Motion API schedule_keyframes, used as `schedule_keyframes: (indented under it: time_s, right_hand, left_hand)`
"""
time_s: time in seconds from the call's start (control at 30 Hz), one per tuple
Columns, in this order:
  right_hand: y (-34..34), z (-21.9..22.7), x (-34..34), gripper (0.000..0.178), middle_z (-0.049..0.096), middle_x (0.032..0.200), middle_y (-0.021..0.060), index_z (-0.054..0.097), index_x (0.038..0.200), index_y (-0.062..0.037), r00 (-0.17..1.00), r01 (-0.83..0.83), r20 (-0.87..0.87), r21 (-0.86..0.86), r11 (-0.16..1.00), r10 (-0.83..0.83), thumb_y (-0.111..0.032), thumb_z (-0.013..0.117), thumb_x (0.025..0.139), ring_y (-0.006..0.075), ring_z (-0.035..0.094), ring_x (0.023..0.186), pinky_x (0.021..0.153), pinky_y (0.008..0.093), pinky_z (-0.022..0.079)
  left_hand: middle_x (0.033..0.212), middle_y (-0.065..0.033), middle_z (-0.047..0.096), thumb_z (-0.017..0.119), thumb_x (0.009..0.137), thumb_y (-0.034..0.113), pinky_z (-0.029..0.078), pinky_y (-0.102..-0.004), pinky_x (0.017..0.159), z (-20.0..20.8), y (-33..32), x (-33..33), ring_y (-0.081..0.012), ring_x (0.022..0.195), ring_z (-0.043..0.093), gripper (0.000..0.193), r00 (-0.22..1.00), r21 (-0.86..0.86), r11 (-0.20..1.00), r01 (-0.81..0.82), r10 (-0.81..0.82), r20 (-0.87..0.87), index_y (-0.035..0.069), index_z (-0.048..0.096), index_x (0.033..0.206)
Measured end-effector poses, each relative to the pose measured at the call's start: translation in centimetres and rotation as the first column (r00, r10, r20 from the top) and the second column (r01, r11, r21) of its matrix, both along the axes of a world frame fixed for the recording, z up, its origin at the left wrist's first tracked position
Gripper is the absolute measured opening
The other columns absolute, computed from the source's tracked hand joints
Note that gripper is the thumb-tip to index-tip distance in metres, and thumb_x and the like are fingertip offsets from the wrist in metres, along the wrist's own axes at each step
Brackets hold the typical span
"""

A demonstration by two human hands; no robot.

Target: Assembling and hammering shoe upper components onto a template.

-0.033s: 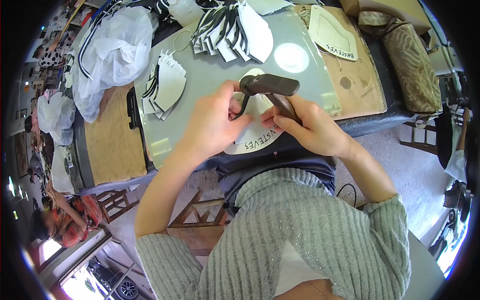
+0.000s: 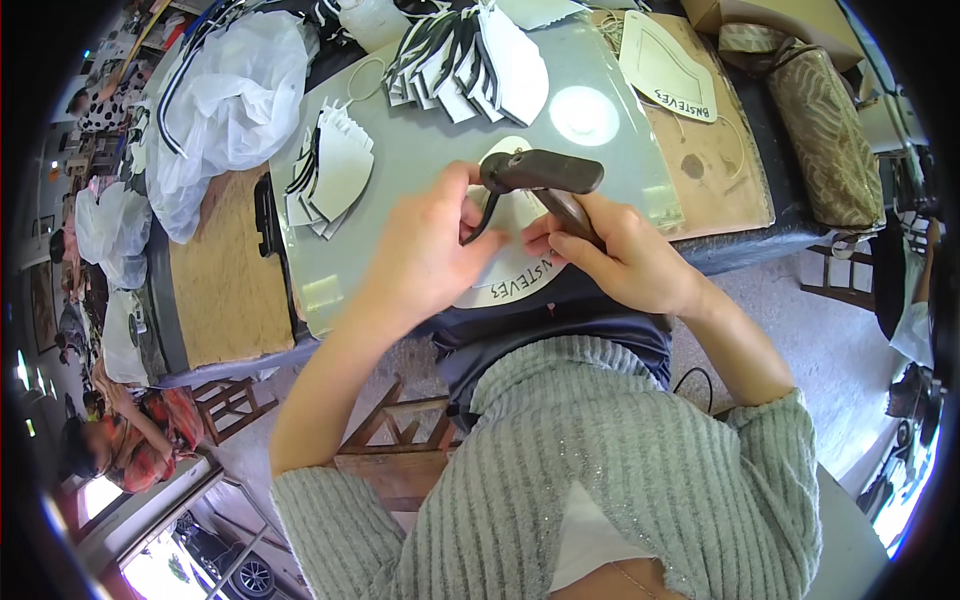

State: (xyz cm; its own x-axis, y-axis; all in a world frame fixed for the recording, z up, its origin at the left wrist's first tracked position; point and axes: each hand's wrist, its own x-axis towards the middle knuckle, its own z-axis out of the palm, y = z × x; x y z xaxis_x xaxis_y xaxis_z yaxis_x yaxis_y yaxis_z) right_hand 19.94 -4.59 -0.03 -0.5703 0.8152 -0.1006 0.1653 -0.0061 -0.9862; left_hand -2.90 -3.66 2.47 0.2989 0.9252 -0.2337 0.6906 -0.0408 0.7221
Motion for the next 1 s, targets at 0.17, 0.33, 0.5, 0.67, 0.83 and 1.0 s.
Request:
schedule_keyframes:
  time_s: [0.17,0.33,0.5,0.67,0.83,1.0]
  right_hand:
    - [-0.3,0.2,-0.2,0.03,0.07,0.108,0.0144,0.05,0.128,0.0062,0.998,0.042,-0.034,-0.08,0.996,-0.045,-0.005,0.053,0.1,0.0187,0.067,0.101,0.087,0.0311,0.053]
    - [-0.2,0.8,-0.1,0.024,0.069,0.109,0.0124,0.057,0.122,0.0061,0.999,-0.015,0.034,-0.073,0.997,0.017,-0.005,0.052,0.101,0.0148,0.065,0.101,0.089,0.0298,0.053]
    - [-0.4,0.6,-0.2,0.036,0.071,0.106,0.0146,0.048,0.131,0.0033,0.997,-0.016,0.08,0.03,0.999,0.014,-0.005,0.056,0.097,0.0251,0.07,0.101,0.086,0.0342,0.053]
    - [-0.4,0.5,-0.3,0.033,0.071,0.105,0.0147,0.049,0.128,0.0034,0.996,-0.022,0.085,0.027,0.999,0.019,-0.005,0.056,0.097,0.0259,0.07,0.101,0.086,0.0345,0.054]
    - [-0.3,0.9,-0.2,0.029,0.072,0.104,0.0152,0.051,0.124,0.0039,0.991,-0.054,0.126,0.067,0.996,0.045,-0.004,0.056,0.097,0.0263,0.071,0.1,0.084,0.0344,0.054]
    - [0.0,1.0,-0.4,0.027,0.072,0.102,0.0154,0.05,0.122,0.0045,0.991,-0.025,0.134,0.026,0.999,0.021,-0.004,0.056,0.097,0.0275,0.071,0.098,0.083,0.0348,0.054]
  left_hand:
    - [0.074,-0.0082,0.068,0.079,0.078,0.006,0.05,-0.0277,0.061,-0.8,-1.5,-2.4,-0.0125,0.064,0.063,0.057,0.96,-0.126,0.982,-0.143,0.168,0.223,-0.003,0.049,0.126]
    - [0.076,-0.0092,0.068,0.077,0.079,0.005,0.051,-0.0269,0.061,-0.9,-1.8,-2.7,-0.0121,0.065,0.063,0.057,0.958,-0.156,0.973,-0.17,0.2,0.206,-0.004,0.047,0.126]
    - [0.075,-0.01,0.068,0.075,0.079,0.002,0.051,-0.0277,0.059,-0.4,-1.6,-2.2,-0.0127,0.064,0.064,0.053,0.965,-0.149,0.975,-0.166,0.192,0.178,-0.004,0.046,0.124]
    - [0.073,-0.0101,0.068,0.072,0.079,0.0,0.051,-0.0285,0.057,-0.3,-1.7,-2.1,-0.0139,0.062,0.064,0.049,0.961,-0.155,0.972,-0.174,0.203,0.191,-0.004,0.046,0.12]
    - [0.07,-0.0113,0.066,0.071,0.078,0.0,0.051,-0.0297,0.057,-0.6,-2.1,-1.6,-0.018,0.062,0.067,0.044,0.98,-0.012,0.987,-0.162,0.162,0.115,-0.003,0.047,0.114]
    - [0.068,-0.0109,0.065,0.071,0.078,0.0,0.051,-0.032,0.058,-0.3,-1.4,-2.2,-0.0212,0.061,0.067,0.041,0.991,-0.054,0.995,-0.083,0.088,0.098,-0.003,0.048,0.111]
